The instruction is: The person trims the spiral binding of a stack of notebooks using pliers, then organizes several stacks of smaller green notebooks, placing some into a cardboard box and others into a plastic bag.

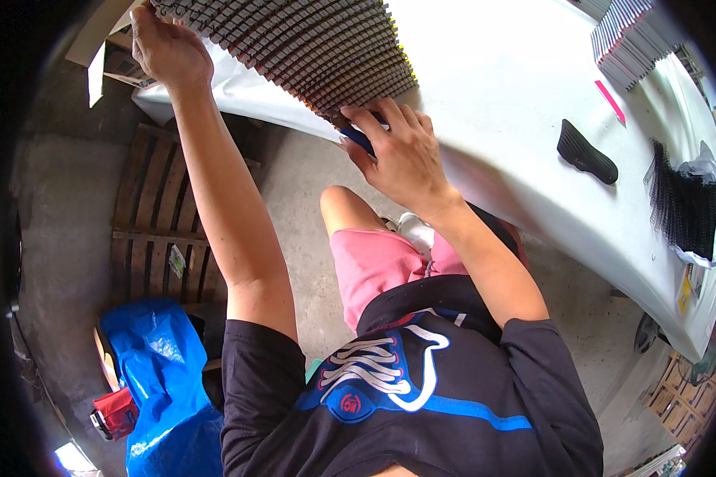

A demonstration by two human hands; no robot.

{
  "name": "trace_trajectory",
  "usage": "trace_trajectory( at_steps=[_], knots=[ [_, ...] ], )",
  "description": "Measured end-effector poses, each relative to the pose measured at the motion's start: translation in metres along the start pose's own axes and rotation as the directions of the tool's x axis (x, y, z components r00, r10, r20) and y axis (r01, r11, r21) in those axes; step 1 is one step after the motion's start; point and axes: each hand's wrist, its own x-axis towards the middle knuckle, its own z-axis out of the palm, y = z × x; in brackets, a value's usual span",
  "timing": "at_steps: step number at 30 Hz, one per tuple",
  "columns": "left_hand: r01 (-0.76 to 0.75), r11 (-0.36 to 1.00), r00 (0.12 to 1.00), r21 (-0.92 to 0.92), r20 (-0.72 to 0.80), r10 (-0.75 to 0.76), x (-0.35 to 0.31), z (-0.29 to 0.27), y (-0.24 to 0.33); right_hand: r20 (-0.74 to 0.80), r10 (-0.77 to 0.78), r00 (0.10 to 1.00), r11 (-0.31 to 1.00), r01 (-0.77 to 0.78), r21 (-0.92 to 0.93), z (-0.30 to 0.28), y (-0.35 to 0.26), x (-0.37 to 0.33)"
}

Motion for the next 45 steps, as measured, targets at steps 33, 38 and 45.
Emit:
trace_trajectory(
  at_steps=[33,38,45],
  knots=[
    [0.005,1.000,0.998,-0.011,0.060,-0.004,0.001,-0.002,0.007,0.046,0.053,0.998,0.998,-0.051,-0.032,0.007,-0.003,0.001],
    [-0.072,0.980,0.997,0.185,0.041,0.066,-0.001,0.015,-0.003,0.016,0.055,0.998,0.995,-0.053,-0.079,0.004,-0.007,-0.001],
    [0.036,0.999,0.999,-0.017,0.027,-0.036,0.002,0.002,0.002,0.061,0.068,0.996,0.995,-0.063,-0.082,0.007,-0.011,0.002]
  ],
)
